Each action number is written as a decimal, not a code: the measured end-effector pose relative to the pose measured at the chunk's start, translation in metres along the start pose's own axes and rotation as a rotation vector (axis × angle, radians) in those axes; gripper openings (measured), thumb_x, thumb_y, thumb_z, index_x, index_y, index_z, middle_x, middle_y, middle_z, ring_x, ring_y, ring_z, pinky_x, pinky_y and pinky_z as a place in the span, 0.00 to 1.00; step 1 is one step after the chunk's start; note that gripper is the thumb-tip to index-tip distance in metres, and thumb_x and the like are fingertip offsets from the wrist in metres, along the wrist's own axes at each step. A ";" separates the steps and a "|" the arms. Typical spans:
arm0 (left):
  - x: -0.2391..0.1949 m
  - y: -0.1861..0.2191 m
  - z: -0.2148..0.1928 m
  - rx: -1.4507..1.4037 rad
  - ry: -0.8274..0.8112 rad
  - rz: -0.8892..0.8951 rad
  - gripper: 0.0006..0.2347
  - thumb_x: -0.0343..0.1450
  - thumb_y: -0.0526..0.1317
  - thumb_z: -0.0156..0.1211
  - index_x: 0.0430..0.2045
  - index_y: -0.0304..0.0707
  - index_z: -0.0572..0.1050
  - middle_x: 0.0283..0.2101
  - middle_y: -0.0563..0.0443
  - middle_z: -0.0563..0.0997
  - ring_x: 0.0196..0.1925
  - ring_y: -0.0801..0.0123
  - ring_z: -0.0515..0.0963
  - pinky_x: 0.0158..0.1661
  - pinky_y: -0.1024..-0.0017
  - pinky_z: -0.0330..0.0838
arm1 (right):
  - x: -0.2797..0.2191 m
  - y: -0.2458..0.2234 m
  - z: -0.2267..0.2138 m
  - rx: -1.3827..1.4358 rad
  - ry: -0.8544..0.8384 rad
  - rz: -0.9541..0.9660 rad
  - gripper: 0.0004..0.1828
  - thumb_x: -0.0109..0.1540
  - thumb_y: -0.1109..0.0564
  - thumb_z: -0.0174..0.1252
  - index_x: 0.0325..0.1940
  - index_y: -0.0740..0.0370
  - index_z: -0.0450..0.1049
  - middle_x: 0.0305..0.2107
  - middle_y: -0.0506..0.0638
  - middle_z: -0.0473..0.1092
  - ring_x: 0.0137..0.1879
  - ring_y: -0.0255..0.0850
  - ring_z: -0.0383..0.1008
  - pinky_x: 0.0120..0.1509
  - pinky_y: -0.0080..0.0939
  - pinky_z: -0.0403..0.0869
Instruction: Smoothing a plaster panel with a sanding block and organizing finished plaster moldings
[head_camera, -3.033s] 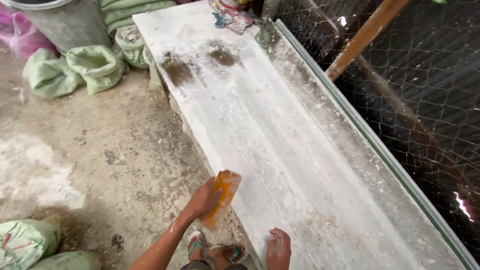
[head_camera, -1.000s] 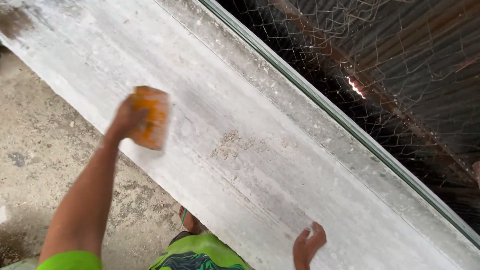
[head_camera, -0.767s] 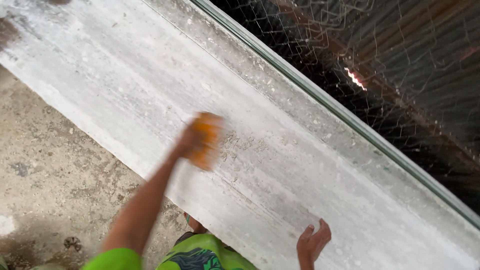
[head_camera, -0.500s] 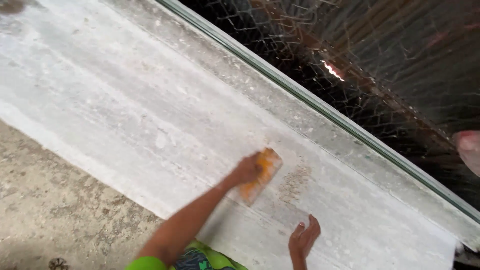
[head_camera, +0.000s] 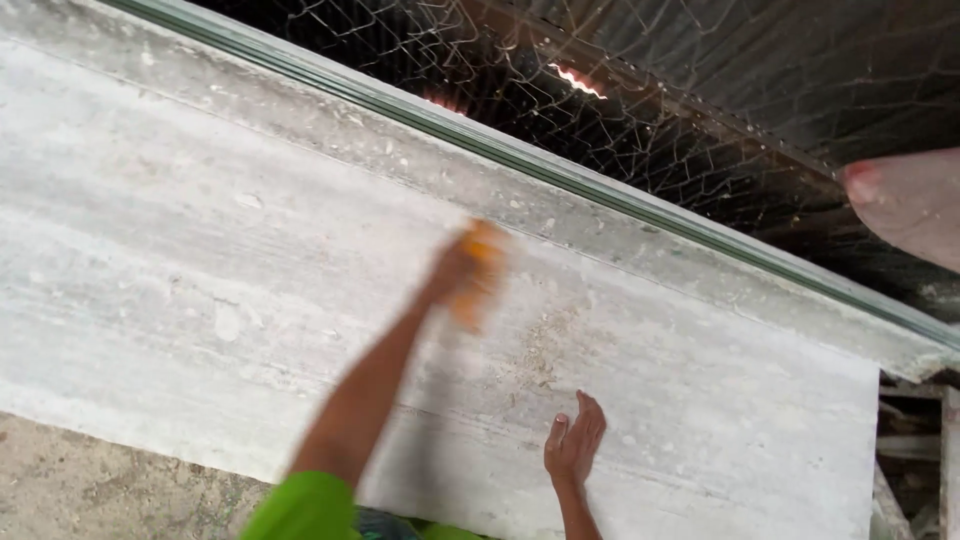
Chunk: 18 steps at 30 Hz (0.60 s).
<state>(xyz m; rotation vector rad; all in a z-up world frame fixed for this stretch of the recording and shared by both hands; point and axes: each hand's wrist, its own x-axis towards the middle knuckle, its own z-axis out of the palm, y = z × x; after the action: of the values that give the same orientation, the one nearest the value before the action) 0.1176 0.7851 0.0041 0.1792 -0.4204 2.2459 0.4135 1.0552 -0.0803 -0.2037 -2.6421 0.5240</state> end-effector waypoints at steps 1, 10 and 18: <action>0.031 -0.055 0.021 0.891 0.445 -0.062 0.09 0.72 0.42 0.46 0.39 0.55 0.76 0.40 0.63 0.79 0.37 0.77 0.77 0.35 0.77 0.69 | 0.000 0.001 -0.002 0.022 -0.022 0.014 0.30 0.73 0.43 0.35 0.68 0.68 0.64 0.62 0.61 0.65 0.67 0.58 0.63 0.74 0.60 0.61; -0.049 -0.070 -0.011 1.193 0.295 0.228 0.23 0.74 0.41 0.54 0.66 0.43 0.66 0.66 0.49 0.72 0.64 0.64 0.74 0.63 0.65 0.66 | -0.001 0.003 -0.007 0.131 -0.046 0.015 0.31 0.73 0.43 0.36 0.70 0.68 0.61 0.63 0.63 0.62 0.69 0.58 0.61 0.73 0.60 0.61; -0.350 -0.089 0.034 1.864 1.651 0.637 0.11 0.76 0.38 0.55 0.51 0.34 0.72 0.44 0.48 0.76 0.43 0.62 0.73 0.36 0.61 0.70 | 0.005 0.000 -0.023 0.223 -0.030 -0.075 0.35 0.72 0.36 0.31 0.67 0.68 0.63 0.59 0.62 0.65 0.68 0.58 0.62 0.73 0.61 0.59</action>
<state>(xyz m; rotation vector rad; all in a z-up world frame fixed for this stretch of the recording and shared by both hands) 0.4123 0.5768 -0.0354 -0.9146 2.6207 1.6464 0.4189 1.0642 -0.0594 -0.0278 -2.5824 0.7947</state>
